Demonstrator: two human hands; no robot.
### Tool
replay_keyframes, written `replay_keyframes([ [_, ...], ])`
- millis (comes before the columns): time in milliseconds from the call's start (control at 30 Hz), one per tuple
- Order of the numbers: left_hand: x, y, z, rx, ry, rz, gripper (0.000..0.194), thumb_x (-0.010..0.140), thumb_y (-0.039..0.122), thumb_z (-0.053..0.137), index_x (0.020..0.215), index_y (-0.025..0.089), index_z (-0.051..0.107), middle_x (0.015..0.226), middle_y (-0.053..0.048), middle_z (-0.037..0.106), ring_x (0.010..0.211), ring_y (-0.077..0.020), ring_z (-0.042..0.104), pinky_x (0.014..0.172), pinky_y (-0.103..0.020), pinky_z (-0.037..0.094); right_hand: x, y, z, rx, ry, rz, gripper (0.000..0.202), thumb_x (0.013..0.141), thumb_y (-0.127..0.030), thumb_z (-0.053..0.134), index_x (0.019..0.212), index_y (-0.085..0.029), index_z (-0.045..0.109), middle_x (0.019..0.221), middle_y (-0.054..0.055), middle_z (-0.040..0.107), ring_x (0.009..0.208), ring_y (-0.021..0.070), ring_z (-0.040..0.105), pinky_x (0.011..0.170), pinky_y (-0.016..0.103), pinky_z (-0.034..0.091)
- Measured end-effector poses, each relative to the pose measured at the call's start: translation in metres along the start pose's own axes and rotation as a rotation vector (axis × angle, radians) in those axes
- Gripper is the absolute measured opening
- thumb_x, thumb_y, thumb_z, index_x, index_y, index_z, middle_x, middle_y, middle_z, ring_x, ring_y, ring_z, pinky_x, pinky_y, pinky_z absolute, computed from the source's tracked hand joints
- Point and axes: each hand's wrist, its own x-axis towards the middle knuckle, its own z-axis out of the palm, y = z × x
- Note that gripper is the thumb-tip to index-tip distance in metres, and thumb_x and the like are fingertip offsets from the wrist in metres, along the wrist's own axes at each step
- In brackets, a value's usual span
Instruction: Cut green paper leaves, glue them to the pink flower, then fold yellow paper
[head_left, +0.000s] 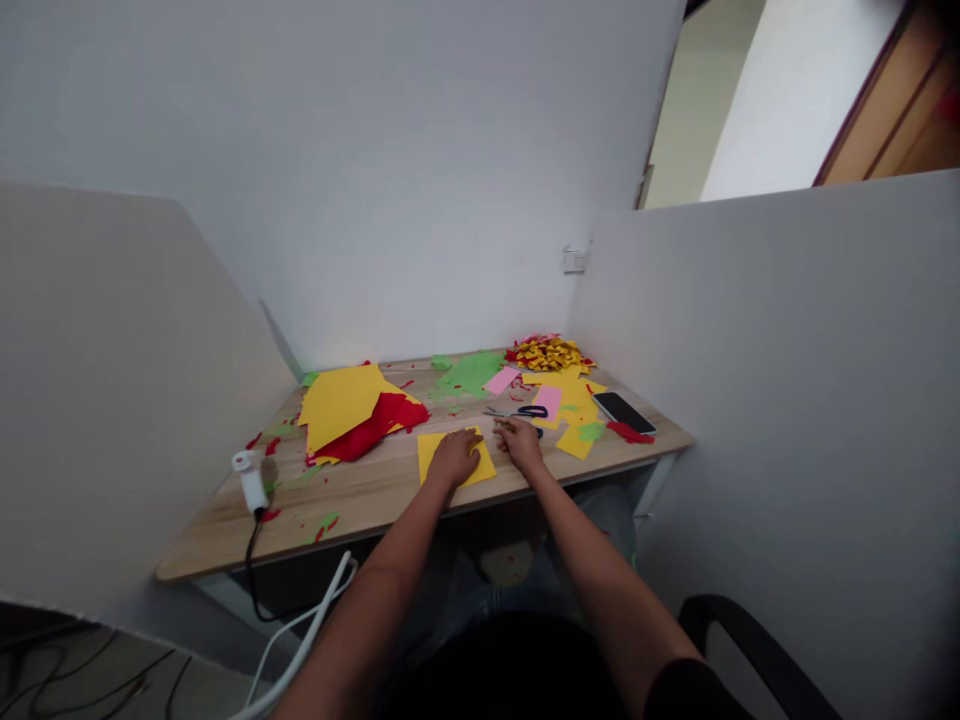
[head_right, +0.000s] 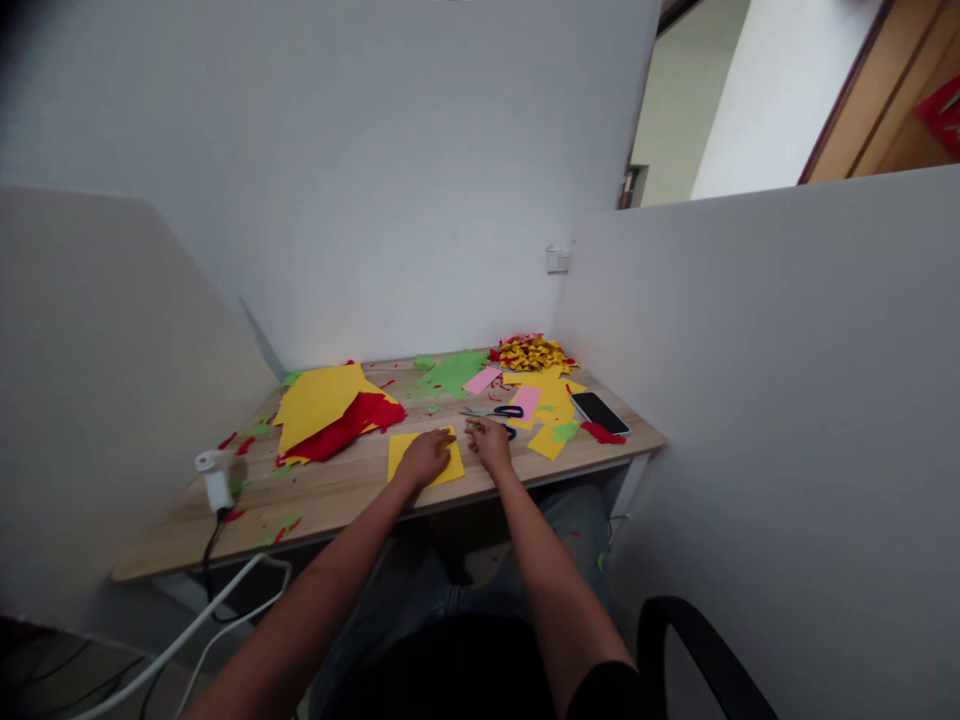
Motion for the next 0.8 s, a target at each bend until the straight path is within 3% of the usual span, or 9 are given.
replay_keyframes([
  [267, -0.003, 0.003, -0.004, 0.012, -0.002, -0.004, 0.046, 0.089, 0.026, 0.051, 0.131, 0.022, 0.066, 0.149, -0.004, 0.056, 0.139, -0.0215, 0.049, 0.121, -0.035, 0.032, -0.006, -0.009, -0.001, -0.133, 0.054, -0.009, 0.032, 0.097, -0.039, 0.063, 0.119, -0.017, 0.063, 0.116, 0.007, 0.066, 0.096, 0.0191, 0.067, 0.083, 0.04, 0.058],
  [400, -0.003, 0.004, -0.005, 0.019, -0.002, 0.002, 0.046, 0.089, 0.026, 0.05, 0.132, 0.021, 0.066, 0.149, -0.005, 0.056, 0.137, -0.0218, 0.051, 0.12, -0.035, 0.034, -0.007, -0.014, -0.004, -0.222, 0.131, -0.061, 0.025, 0.094, -0.038, 0.063, 0.087, -0.015, 0.069, 0.082, 0.003, 0.07, 0.076, 0.0171, 0.065, 0.074, 0.032, 0.054],
  [467, -0.003, 0.004, -0.005, 0.02, -0.007, 0.004, 0.046, 0.09, 0.026, 0.049, 0.132, 0.02, 0.066, 0.149, -0.005, 0.056, 0.139, -0.0216, 0.05, 0.121, -0.034, 0.033, -0.007, -0.015, -0.004, -0.257, 0.151, -0.072, 0.027, 0.092, -0.038, 0.06, 0.081, -0.016, 0.071, 0.072, 0.003, 0.07, 0.072, 0.0185, 0.063, 0.071, 0.03, 0.05],
  [567, -0.004, 0.005, -0.006, 0.024, -0.017, 0.001, 0.047, 0.09, 0.026, 0.048, 0.134, 0.02, 0.065, 0.15, -0.006, 0.055, 0.14, -0.0223, 0.048, 0.121, -0.035, 0.032, -0.008, -0.017, -0.004, -0.294, 0.114, -0.086, 0.025, 0.088, -0.033, 0.063, 0.104, -0.018, 0.073, 0.083, 0.004, 0.075, 0.077, 0.0185, 0.066, 0.073, 0.027, 0.049],
  [667, -0.006, 0.008, -0.006, 0.035, -0.031, -0.001, 0.048, 0.09, 0.027, 0.048, 0.135, 0.021, 0.063, 0.151, -0.005, 0.054, 0.14, -0.0229, 0.048, 0.122, -0.037, 0.031, -0.01, -0.022, -0.003, -0.347, 0.062, -0.102, 0.04, 0.085, -0.028, 0.065, 0.124, -0.021, 0.066, 0.107, 0.006, 0.076, 0.089, 0.0184, 0.068, 0.08, 0.027, 0.049],
  [800, -0.011, 0.013, -0.003, 0.053, -0.028, 0.005, 0.047, 0.092, 0.027, 0.045, 0.135, 0.021, 0.062, 0.153, -0.005, 0.051, 0.142, -0.0225, 0.045, 0.123, -0.038, 0.028, -0.016, -0.03, -0.003, -0.442, 0.014, -0.128, 0.034, 0.092, -0.017, 0.048, 0.121, -0.018, 0.067, 0.11, 0.008, 0.075, 0.099, 0.0194, 0.068, 0.087, 0.029, 0.048],
])
